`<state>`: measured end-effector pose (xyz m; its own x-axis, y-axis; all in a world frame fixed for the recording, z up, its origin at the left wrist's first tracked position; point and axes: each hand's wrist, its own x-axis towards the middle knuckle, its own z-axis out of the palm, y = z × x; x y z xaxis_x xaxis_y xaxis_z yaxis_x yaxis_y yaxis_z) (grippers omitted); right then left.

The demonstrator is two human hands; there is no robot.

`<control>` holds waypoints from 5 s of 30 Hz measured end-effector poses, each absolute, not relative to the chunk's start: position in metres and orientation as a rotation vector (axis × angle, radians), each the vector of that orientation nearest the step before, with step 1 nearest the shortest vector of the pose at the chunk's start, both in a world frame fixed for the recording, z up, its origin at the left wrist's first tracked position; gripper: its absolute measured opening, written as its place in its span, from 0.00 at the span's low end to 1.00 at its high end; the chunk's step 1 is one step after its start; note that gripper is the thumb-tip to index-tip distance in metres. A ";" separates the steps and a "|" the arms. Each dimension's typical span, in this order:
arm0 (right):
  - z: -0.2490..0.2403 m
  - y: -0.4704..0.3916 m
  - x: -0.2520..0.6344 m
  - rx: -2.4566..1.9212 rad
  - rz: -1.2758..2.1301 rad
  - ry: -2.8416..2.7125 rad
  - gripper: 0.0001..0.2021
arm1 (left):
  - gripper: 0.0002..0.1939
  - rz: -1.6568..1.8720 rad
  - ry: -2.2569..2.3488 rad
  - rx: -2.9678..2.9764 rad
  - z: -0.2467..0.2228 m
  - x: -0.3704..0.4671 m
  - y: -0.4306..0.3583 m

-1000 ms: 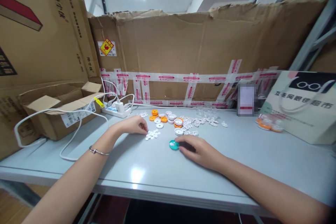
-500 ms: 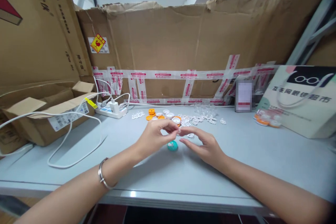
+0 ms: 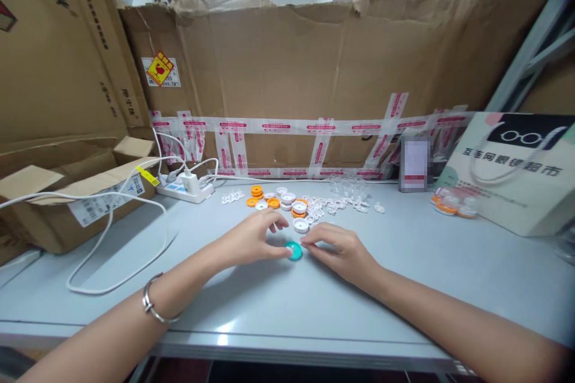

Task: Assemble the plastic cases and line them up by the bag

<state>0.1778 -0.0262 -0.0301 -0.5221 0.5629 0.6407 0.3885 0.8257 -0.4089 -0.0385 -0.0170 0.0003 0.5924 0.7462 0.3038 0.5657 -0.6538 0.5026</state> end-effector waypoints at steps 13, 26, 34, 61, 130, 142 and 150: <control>-0.039 -0.023 0.175 -0.727 0.079 -2.422 0.09 | 0.12 0.554 1.029 2.462 -0.011 -0.034 -0.013; -0.036 -0.026 0.173 -0.725 0.067 -2.492 0.08 | 0.13 0.528 1.008 2.425 -0.010 -0.034 -0.012; -0.033 -0.028 0.173 -0.787 0.165 -2.490 0.08 | 0.14 0.533 1.008 2.410 -0.010 -0.034 -0.012; -0.015 0.006 0.161 -1.015 0.905 -1.853 0.06 | 0.13 0.553 0.947 2.407 -0.015 -0.041 -0.009; -0.036 -0.015 0.163 -0.934 0.894 -2.147 0.19 | 0.06 0.651 0.706 2.424 -0.011 -0.039 -0.007; -0.034 -0.017 0.163 -0.807 0.880 -2.204 0.18 | 0.10 0.621 0.906 2.516 -0.005 -0.034 -0.016; -0.032 -0.016 0.166 -0.745 0.964 -2.217 0.20 | 0.15 0.545 0.813 2.548 -0.003 -0.035 -0.015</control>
